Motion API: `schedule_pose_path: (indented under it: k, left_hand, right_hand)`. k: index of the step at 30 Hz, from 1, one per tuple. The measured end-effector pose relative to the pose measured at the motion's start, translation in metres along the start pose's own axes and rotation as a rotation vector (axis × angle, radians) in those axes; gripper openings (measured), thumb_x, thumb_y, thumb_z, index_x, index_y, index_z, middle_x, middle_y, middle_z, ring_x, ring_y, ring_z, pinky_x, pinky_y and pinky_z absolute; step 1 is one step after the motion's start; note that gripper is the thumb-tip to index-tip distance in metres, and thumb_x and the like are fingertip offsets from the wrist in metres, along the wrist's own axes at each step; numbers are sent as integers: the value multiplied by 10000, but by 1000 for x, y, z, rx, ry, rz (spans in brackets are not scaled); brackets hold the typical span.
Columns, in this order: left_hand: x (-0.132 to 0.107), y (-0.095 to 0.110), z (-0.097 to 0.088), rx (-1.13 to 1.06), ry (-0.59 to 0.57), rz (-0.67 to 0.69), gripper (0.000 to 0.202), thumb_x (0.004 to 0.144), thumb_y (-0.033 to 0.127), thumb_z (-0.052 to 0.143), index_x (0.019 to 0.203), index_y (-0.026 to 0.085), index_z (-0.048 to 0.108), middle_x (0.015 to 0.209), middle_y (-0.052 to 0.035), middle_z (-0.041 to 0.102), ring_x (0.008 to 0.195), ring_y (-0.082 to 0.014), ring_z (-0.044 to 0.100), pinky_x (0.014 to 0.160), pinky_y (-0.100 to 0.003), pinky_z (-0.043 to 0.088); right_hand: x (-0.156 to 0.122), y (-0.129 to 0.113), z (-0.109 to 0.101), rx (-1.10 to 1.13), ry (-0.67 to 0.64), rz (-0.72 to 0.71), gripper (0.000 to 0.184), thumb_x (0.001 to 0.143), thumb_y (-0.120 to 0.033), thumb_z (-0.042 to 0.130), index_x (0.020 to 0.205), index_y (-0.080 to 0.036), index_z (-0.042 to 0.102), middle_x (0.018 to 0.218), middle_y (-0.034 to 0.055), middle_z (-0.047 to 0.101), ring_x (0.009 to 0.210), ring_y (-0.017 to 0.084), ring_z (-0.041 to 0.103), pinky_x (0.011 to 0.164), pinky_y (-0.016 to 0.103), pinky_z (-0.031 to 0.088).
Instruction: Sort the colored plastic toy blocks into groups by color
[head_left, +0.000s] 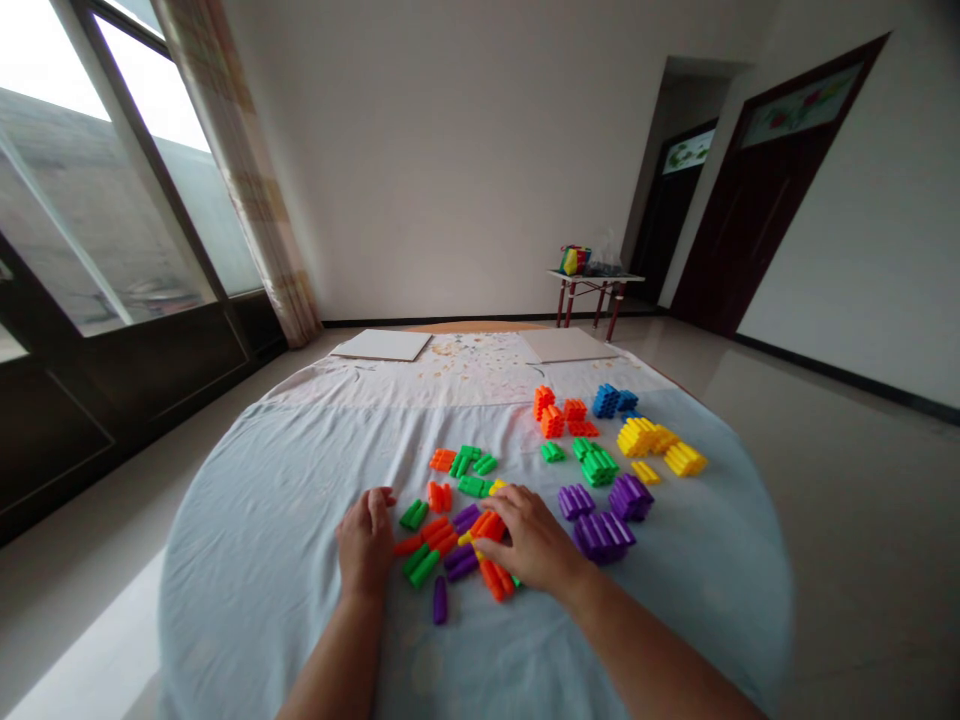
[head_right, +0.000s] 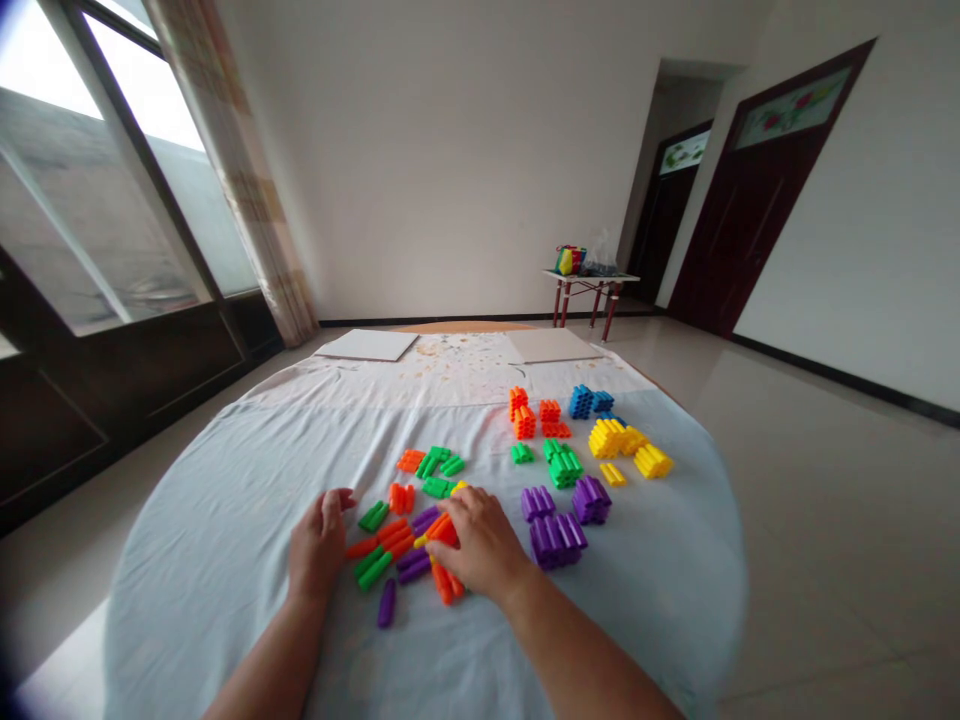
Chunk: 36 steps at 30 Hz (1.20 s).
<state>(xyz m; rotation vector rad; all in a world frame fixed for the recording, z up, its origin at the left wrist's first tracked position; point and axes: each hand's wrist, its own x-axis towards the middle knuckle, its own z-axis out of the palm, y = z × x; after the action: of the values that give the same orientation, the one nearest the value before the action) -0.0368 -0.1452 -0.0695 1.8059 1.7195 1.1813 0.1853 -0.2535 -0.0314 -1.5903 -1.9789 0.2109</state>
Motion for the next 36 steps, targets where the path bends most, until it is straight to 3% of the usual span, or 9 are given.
schedule_pose_path:
  k: [3, 9, 15, 18, 21, 25, 29, 32, 36]
  left_hand:
    - [2, 1, -2, -7, -9, -26, 407, 868, 427, 247, 838, 231, 602, 838, -24, 674, 859, -208, 609, 723, -329, 440]
    - [5, 1, -6, 17, -21, -31, 389, 848, 443, 271, 833, 246, 606, 824, -13, 689, 847, -212, 616, 720, -318, 446]
    - [6, -3, -7, 35, -47, -40, 416, 847, 475, 264, 860, 245, 610, 870, -23, 691, 864, -223, 612, 752, -334, 448]
    - [8, -6, -7, 21, -46, -58, 431, 841, 498, 260, 855, 247, 609, 885, -24, 691, 886, -226, 610, 775, -338, 445]
    - [10, -9, -5, 10, -63, -79, 431, 828, 513, 264, 856, 260, 612, 885, -11, 692, 892, -227, 611, 787, -341, 444]
    - [13, -8, -3, -17, -43, -108, 417, 812, 522, 286, 827, 273, 620, 851, 3, 694, 886, -224, 616, 800, -333, 449]
    - [13, -8, -2, -33, -28, -134, 430, 804, 540, 292, 817, 272, 628, 854, -1, 694, 887, -226, 616, 815, -340, 450]
    - [13, -13, -1, -49, -32, -122, 427, 806, 541, 296, 820, 274, 629, 845, 2, 695, 879, -226, 618, 811, -342, 452]
    - [14, -19, 1, -56, -51, -118, 437, 806, 546, 289, 829, 267, 624, 854, -2, 695, 896, -224, 615, 825, -339, 448]
  right_hand:
    - [2, -3, 2, -9, -4, 49, 348, 740, -362, 674, 1037, -186, 634, 992, 78, 591, 1002, 238, 531, 917, 373, 417]
    - [2, 4, 10, 33, 42, -9, 428, 726, -207, 649, 1149, -212, 582, 1070, 65, 580, 1063, 221, 488, 958, 359, 374]
    - [1, 7, 16, 101, 6, -30, 440, 703, -142, 610, 1138, -205, 590, 1112, 54, 584, 1102, 211, 465, 1026, 359, 314]
    - [0, 3, 2, 156, 85, -52, 502, 690, -97, 604, 1176, -214, 557, 1123, 48, 580, 1092, 203, 474, 1020, 358, 333]
    - [2, 6, -27, 182, 189, -73, 534, 698, -58, 584, 1201, -228, 529, 1124, 47, 582, 1086, 198, 488, 997, 361, 367]
    - [21, 40, -70, 95, 275, -99, 506, 741, -55, 528, 1217, -228, 518, 1168, 68, 575, 1117, 206, 493, 995, 397, 373]
    - [59, 93, -99, -76, 241, -19, 523, 693, 1, 493, 1182, -173, 559, 1166, 85, 591, 1117, 203, 496, 1003, 379, 355]
    - [85, 126, -107, -208, 150, 84, 544, 679, 26, 459, 1176, -161, 575, 1165, 79, 607, 1085, 200, 516, 981, 347, 362]
    - [105, 150, -101, -269, 84, 153, 538, 684, 40, 430, 1164, -138, 596, 1156, 84, 626, 1078, 202, 528, 954, 309, 367]
